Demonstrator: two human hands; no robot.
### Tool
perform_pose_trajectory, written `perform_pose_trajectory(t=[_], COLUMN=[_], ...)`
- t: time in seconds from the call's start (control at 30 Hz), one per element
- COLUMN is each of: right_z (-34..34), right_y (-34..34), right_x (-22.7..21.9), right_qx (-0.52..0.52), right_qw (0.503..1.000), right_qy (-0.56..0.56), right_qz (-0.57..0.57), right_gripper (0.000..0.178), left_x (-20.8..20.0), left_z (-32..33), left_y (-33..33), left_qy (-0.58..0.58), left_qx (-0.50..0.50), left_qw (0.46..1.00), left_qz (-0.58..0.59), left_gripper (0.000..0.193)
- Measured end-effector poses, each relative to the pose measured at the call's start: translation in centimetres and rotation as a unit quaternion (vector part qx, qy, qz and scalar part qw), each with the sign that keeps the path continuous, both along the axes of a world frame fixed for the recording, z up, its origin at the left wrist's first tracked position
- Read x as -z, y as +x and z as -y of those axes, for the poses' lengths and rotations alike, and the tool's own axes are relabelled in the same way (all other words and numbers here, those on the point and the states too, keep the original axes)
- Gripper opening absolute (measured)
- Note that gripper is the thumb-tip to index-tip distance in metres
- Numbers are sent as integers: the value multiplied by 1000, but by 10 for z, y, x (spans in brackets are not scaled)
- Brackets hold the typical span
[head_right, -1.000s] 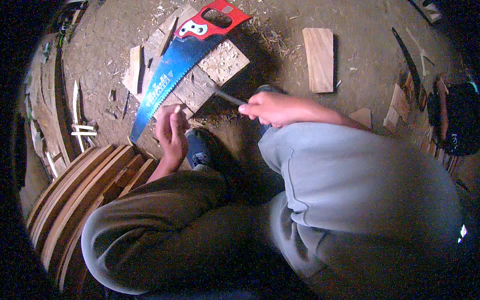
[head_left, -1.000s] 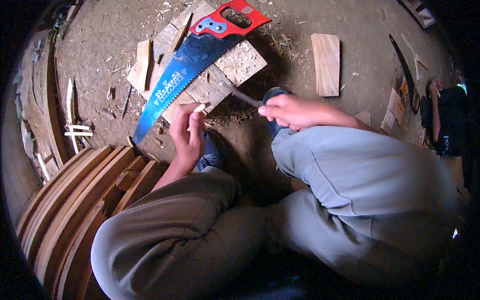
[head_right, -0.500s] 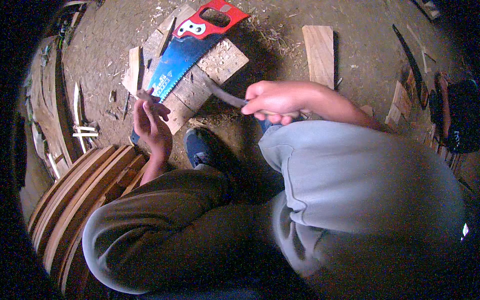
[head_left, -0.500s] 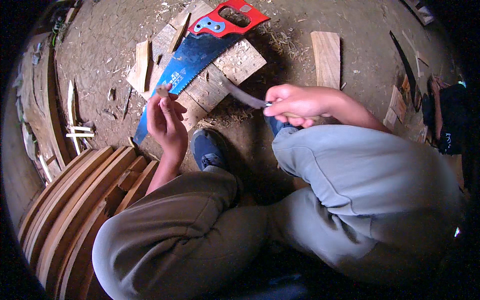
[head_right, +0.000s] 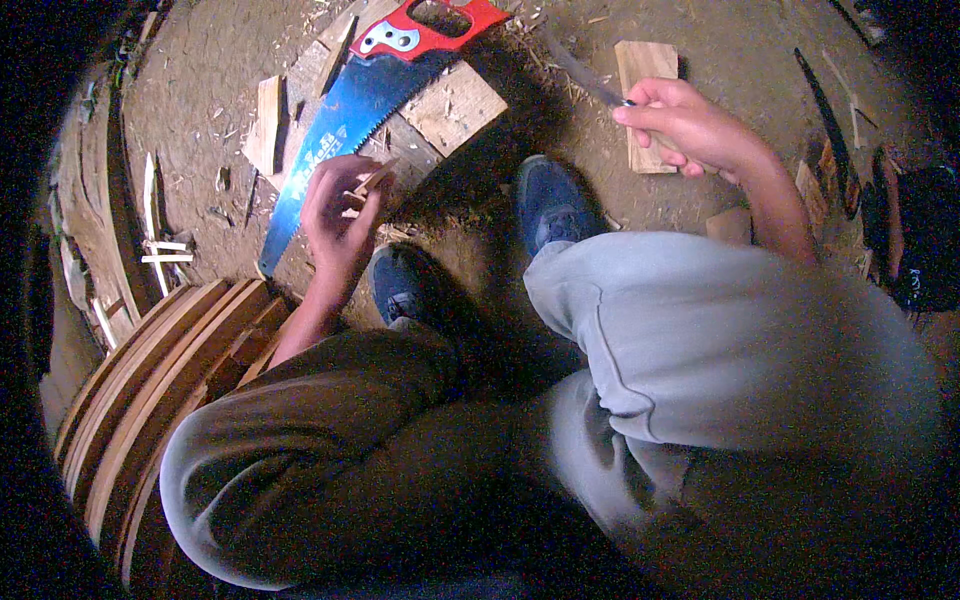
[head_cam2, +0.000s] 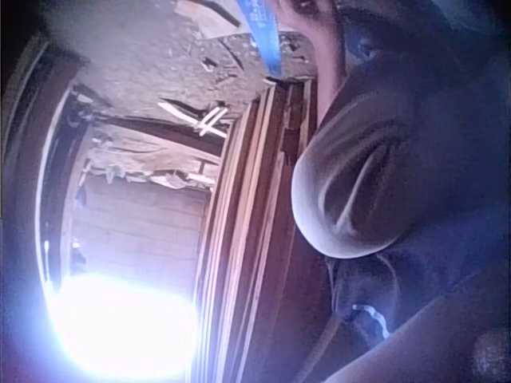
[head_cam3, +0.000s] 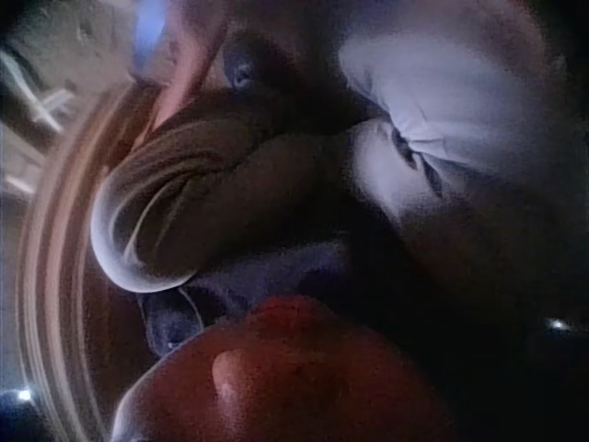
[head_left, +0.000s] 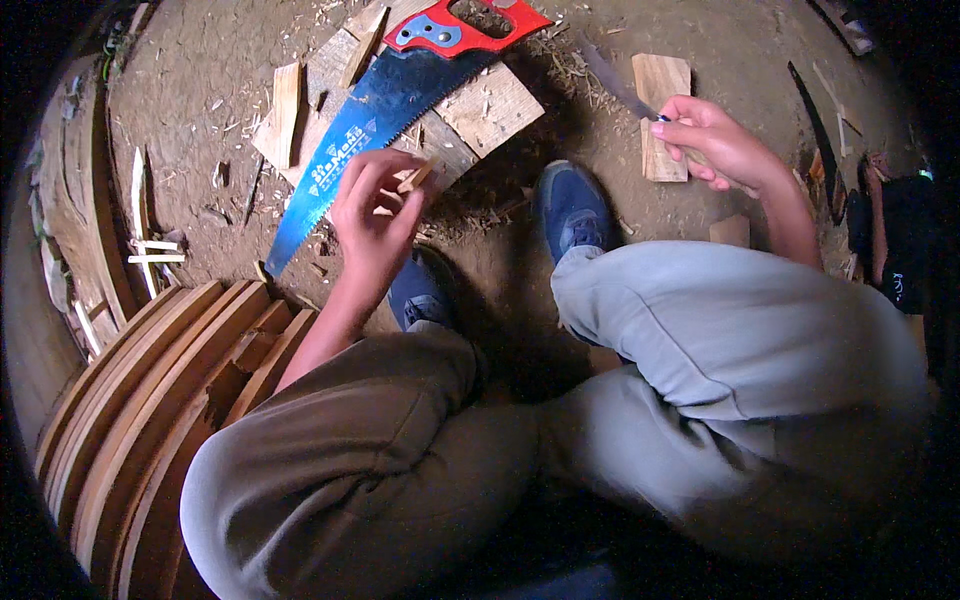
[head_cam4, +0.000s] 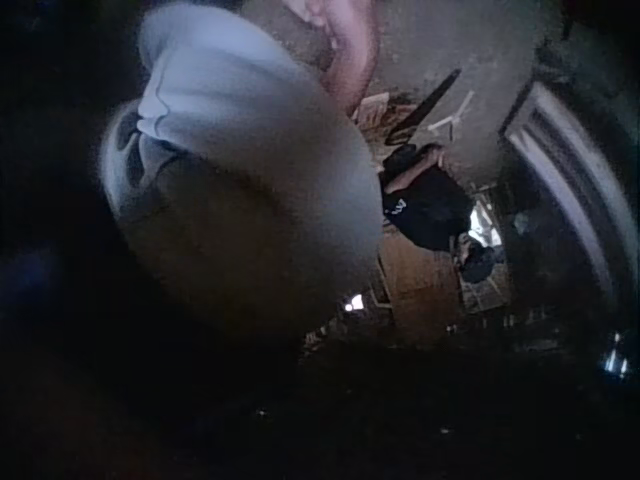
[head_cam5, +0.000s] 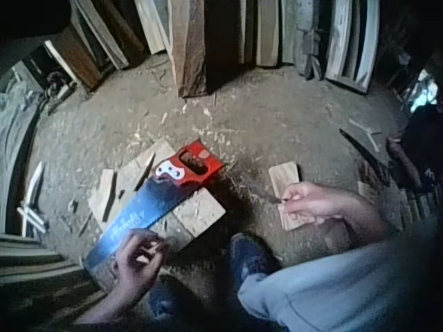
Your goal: The person sits on the floor and uses a knife to carve and shape a small piece of wood. They repeatedly scrape and pare the wood, occasionally pausing to inspect the edges.
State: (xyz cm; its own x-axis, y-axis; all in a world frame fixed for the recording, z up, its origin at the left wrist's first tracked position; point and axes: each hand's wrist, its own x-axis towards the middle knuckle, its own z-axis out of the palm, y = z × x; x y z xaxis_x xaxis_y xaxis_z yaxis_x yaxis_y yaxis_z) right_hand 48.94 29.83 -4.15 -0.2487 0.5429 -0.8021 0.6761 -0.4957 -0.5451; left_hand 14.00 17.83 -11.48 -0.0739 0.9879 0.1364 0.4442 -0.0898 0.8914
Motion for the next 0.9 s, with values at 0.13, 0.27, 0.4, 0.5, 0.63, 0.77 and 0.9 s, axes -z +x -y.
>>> perform_pose_trajectory(t=[0.13, 0.27, 0.4, 0.5, 0.63, 0.77, 0.9], right_z=[10, 18, 20, 23, 25, 24, 32], right_y=[-29, -51, -58, -56, -57, -60, -68], right_x=[3, 12, 15, 15, 13, 22, 29], right_qx=[-54, -107, -109, -97, -109, -148, -162], right_qw=[996, 990, 988, 991, 990, 986, 984], right_qy=[-43, -65, -75, -68, -56, -8, 50], right_qz=[-58, -66, -77, -70, -75, -77, -58], right_gripper=[25, 23, 21, 21, 22, 22, 24], left_x=[-2, -3, 1, 7, 3, -6, 0], left_z=[-9, -12, -13, -19, -24, -34, -35], left_y=[13, 26, 29, 28, 25, 26, 25], left_qy=[-35, -62, -59, -46, -68, -163, -180], left_qx=[29, 21, 8, 34, 46, 18, 22], left_qw=[999, 996, 996, 995, 992, 980, 981], left_qz=[-22, -66, -72, -83, -97, -108, -63], left_gripper=[17, 13, 13, 15, 18, 17, 15])
